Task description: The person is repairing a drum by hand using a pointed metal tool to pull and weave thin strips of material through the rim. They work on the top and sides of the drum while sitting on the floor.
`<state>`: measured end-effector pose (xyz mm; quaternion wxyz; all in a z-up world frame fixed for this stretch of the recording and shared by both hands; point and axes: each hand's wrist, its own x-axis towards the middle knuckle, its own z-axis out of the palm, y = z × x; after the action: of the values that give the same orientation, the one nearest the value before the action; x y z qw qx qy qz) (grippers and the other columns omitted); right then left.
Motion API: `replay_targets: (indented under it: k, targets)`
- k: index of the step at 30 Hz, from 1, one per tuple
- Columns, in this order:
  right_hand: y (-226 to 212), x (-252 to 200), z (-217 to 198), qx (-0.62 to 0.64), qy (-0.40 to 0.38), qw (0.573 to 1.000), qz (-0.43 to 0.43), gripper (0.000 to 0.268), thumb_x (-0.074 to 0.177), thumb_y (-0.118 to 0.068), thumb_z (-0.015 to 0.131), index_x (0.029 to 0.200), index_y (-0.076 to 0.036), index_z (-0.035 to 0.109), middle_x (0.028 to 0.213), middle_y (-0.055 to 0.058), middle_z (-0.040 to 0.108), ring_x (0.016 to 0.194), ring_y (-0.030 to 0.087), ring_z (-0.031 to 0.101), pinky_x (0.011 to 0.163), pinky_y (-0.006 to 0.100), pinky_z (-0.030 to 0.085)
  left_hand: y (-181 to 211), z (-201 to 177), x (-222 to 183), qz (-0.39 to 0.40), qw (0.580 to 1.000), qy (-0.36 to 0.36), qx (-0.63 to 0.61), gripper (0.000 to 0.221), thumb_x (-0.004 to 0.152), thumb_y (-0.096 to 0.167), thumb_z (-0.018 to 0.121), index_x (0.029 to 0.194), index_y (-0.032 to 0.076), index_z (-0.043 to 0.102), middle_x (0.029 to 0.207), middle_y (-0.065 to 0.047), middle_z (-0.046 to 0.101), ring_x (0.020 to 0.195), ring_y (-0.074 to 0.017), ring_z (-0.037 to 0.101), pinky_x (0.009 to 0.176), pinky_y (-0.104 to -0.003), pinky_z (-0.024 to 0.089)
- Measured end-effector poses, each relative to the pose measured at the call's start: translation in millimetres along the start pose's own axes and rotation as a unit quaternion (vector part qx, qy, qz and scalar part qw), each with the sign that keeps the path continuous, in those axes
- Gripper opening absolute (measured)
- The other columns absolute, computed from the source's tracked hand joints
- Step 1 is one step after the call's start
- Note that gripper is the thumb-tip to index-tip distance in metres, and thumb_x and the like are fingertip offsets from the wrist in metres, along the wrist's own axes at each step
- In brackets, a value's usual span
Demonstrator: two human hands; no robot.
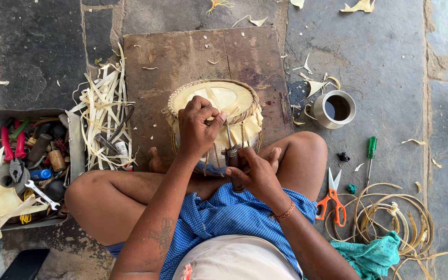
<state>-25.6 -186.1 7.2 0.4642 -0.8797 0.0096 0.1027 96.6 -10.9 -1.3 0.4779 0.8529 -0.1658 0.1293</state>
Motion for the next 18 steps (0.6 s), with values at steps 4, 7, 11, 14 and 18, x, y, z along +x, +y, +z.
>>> replay_targets:
  k: [4, 7, 11, 14, 18]
  targets:
    - [-2, 3, 3, -0.033, 0.005, 0.999, -0.022, 0.053, 0.081, -0.034, 0.085, 0.107, 0.001, 0.055, 0.086, 0.018, 0.068, 0.076, 0.030, 0.069, 0.068, 0.038, 0.053, 9, 7, -5, 0.023, 0.999, 0.019, 0.046, 0.022, 0.091, 0.030, 0.079, 0.086, 0.009, 0.076, 0.095, 0.000, 0.059, 0.096, -0.0210, 0.057, 0.091, -0.041, 0.037]
    - [-1, 6, 9, -0.051, 0.020, 0.998, -0.030, 0.056, 0.076, -0.028, 0.087, 0.106, 0.000, 0.051, 0.085, 0.018, 0.067, 0.077, 0.033, 0.068, 0.068, 0.040, 0.053, 13, 10, -8, 0.014, 0.997, 0.021, 0.073, 0.022, 0.091, 0.032, 0.078, 0.089, 0.010, 0.079, 0.095, -0.001, 0.057, 0.096, -0.0215, 0.056, 0.092, -0.041, 0.035]
    - [1, 10, 16, 0.161, 0.009, 0.986, 0.042, 0.048, 0.079, -0.017, 0.078, 0.112, -0.001, 0.047, 0.092, 0.021, 0.066, 0.079, 0.036, 0.072, 0.067, 0.041, 0.059, 10, 8, -7, 0.006, 0.997, 0.010, 0.079, 0.023, 0.093, 0.033, 0.076, 0.089, 0.011, 0.079, 0.093, -0.001, 0.056, 0.094, -0.0208, 0.055, 0.093, -0.042, 0.034]
    - [0, -8, 15, 0.022, 0.047, 0.998, 0.020, 0.043, 0.087, -0.016, 0.075, 0.120, -0.004, 0.050, 0.098, 0.023, 0.066, 0.085, 0.042, 0.068, 0.069, 0.045, 0.056, 4, 8, -11, 0.012, 0.997, 0.002, 0.082, 0.025, 0.096, 0.034, 0.075, 0.090, 0.010, 0.078, 0.095, -0.001, 0.057, 0.097, -0.0213, 0.056, 0.093, -0.043, 0.033]
    - [-2, -43, -3, -0.087, 0.056, 0.995, -0.013, 0.041, 0.093, -0.015, 0.070, 0.128, -0.006, 0.051, 0.102, 0.023, 0.066, 0.089, 0.045, 0.064, 0.071, 0.048, 0.053, -2, -2, -2, 0.022, 0.998, -0.019, 0.051, 0.026, 0.093, 0.037, 0.076, 0.088, 0.011, 0.078, 0.095, -0.003, 0.057, 0.096, -0.0224, 0.055, 0.095, -0.043, 0.032]
